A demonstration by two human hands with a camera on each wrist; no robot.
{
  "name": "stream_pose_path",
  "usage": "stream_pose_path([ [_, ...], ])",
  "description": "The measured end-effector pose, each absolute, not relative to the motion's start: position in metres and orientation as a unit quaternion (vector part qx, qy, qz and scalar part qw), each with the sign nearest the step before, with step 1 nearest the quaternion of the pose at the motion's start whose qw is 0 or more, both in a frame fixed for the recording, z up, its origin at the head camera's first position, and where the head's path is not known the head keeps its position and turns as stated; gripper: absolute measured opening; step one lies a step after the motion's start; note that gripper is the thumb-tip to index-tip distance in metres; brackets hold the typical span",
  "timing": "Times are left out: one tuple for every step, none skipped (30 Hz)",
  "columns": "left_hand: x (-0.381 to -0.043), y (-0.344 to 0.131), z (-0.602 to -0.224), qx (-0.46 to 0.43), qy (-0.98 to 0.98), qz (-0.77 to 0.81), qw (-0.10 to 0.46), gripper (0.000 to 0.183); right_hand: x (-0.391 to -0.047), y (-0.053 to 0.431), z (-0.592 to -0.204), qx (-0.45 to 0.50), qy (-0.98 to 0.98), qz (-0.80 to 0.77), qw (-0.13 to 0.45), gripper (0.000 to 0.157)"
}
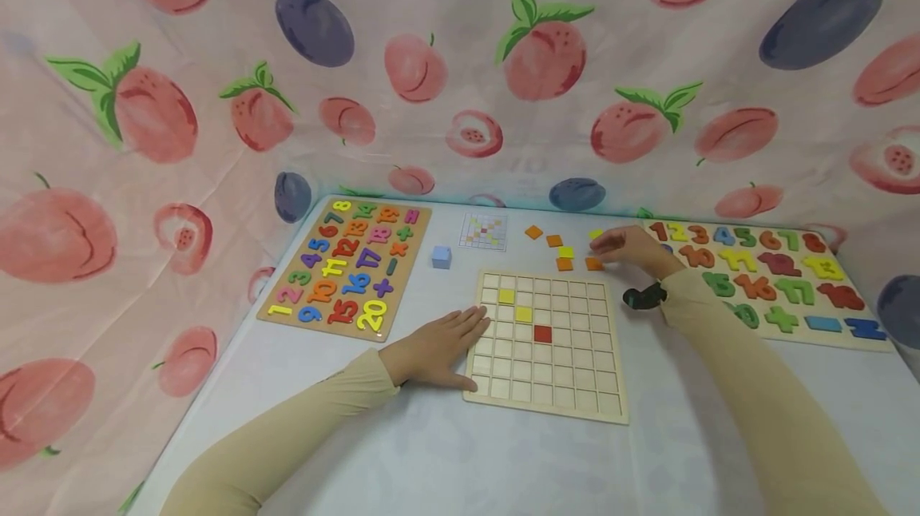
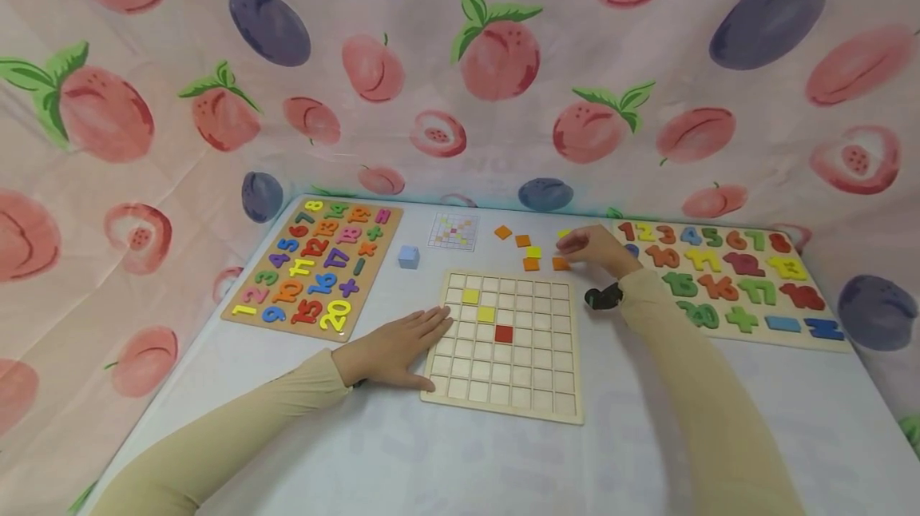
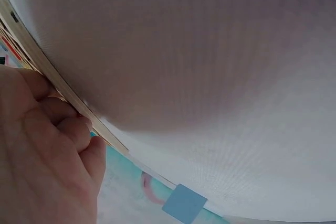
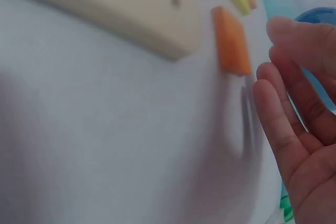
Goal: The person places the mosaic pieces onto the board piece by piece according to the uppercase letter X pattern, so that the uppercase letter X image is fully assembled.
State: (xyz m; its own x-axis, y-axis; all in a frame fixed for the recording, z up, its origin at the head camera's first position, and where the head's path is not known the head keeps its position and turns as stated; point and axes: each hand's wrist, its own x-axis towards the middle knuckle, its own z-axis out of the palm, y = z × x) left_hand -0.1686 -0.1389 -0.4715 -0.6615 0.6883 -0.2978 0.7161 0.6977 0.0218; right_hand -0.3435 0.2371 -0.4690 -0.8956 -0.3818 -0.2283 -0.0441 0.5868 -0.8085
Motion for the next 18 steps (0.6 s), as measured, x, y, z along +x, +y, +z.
stream_pose_path([
  [-0.1687, -0.1389, -0.4719, 0.386, 0.910, -0.048, 0.143, 0.101, -0.3433, 0.2378, -0.4705, -0.121, 0.870, -0.436, 0.194, 0.043],
  [-0.1687, -0.1390, -0.4721, 0.385, 0.910, -0.048, 0.143, 0.101, -0.3429, 0.2383, -0.4716, -0.121, 0.871, -0.433, 0.196, 0.043],
  [-0.1686, -0.1391, -0.4722, 0.385, 0.910, -0.048, 0.143, 0.101, -0.3426, 0.2386, -0.4726, -0.119, 0.873, -0.430, 0.199, 0.044],
  [-0.1685, -0.1391, -0.4723, 0.385, 0.911, -0.048, 0.143, 0.101, -0.3423, 0.2388, -0.4731, -0.118, 0.873, -0.428, 0.201, 0.044],
  [-0.1683, -0.1391, -0.4721, 0.384, 0.911, -0.049, 0.143, 0.101, -0.3418, 0.2387, -0.4732, -0.117, 0.874, -0.426, 0.204, 0.045],
  [-0.1682, -0.1389, -0.4716, 0.383, 0.911, -0.048, 0.144, 0.101, -0.3413, 0.2386, -0.4731, -0.118, 0.874, -0.424, 0.207, 0.045],
  [-0.1681, -0.1389, -0.4714, 0.383, 0.911, -0.048, 0.144, 0.101, -0.3411, 0.2387, -0.4732, -0.117, 0.873, -0.424, 0.209, 0.045],
  [-0.1680, -0.1388, -0.4711, 0.383, 0.911, -0.048, 0.143, 0.101, -0.3407, 0.2387, -0.4732, -0.119, 0.874, -0.422, 0.209, 0.045],
  [-0.1681, -0.1387, -0.4709, 0.383, 0.911, -0.048, 0.143, 0.101, -0.3407, 0.2389, -0.4736, -0.120, 0.875, -0.420, 0.208, 0.046],
  [-0.1682, -0.1386, -0.4707, 0.382, 0.912, -0.048, 0.144, 0.101, -0.3402, 0.2394, -0.4736, -0.125, 0.875, -0.420, 0.206, 0.046],
  [-0.1684, -0.1385, -0.4705, 0.381, 0.912, -0.048, 0.145, 0.101, -0.3398, 0.2399, -0.4737, -0.132, 0.873, -0.422, 0.204, 0.045],
  [-0.1685, -0.1384, -0.4705, 0.381, 0.912, -0.048, 0.145, 0.102, -0.3392, 0.2405, -0.4738, -0.142, 0.871, -0.425, 0.201, 0.044],
  [-0.1686, -0.1383, -0.4707, 0.381, 0.912, -0.048, 0.145, 0.102, -0.3389, 0.2411, -0.4743, -0.152, 0.870, -0.426, 0.195, 0.042],
  [-0.1686, -0.1383, -0.4707, 0.382, 0.912, -0.047, 0.145, 0.102, -0.3384, 0.2414, -0.4746, -0.160, 0.871, -0.425, 0.189, 0.040],
  [-0.1686, -0.1382, -0.4708, 0.381, 0.912, -0.046, 0.146, 0.102, -0.3381, 0.2416, -0.4751, -0.164, 0.870, -0.426, 0.186, 0.039],
  [-0.1685, -0.1383, -0.4709, 0.381, 0.912, -0.046, 0.146, 0.102, -0.3376, 0.2414, -0.4754, -0.169, 0.871, -0.424, 0.183, 0.037],
  [-0.1683, -0.1383, -0.4710, 0.382, 0.911, -0.046, 0.146, 0.102, -0.3376, 0.2411, -0.4758, -0.167, 0.874, -0.419, 0.182, 0.036],
  [-0.1681, -0.1383, -0.4711, 0.383, 0.911, -0.047, 0.145, 0.101, -0.3378, 0.2406, -0.4763, -0.164, 0.878, -0.411, 0.181, 0.035],
])
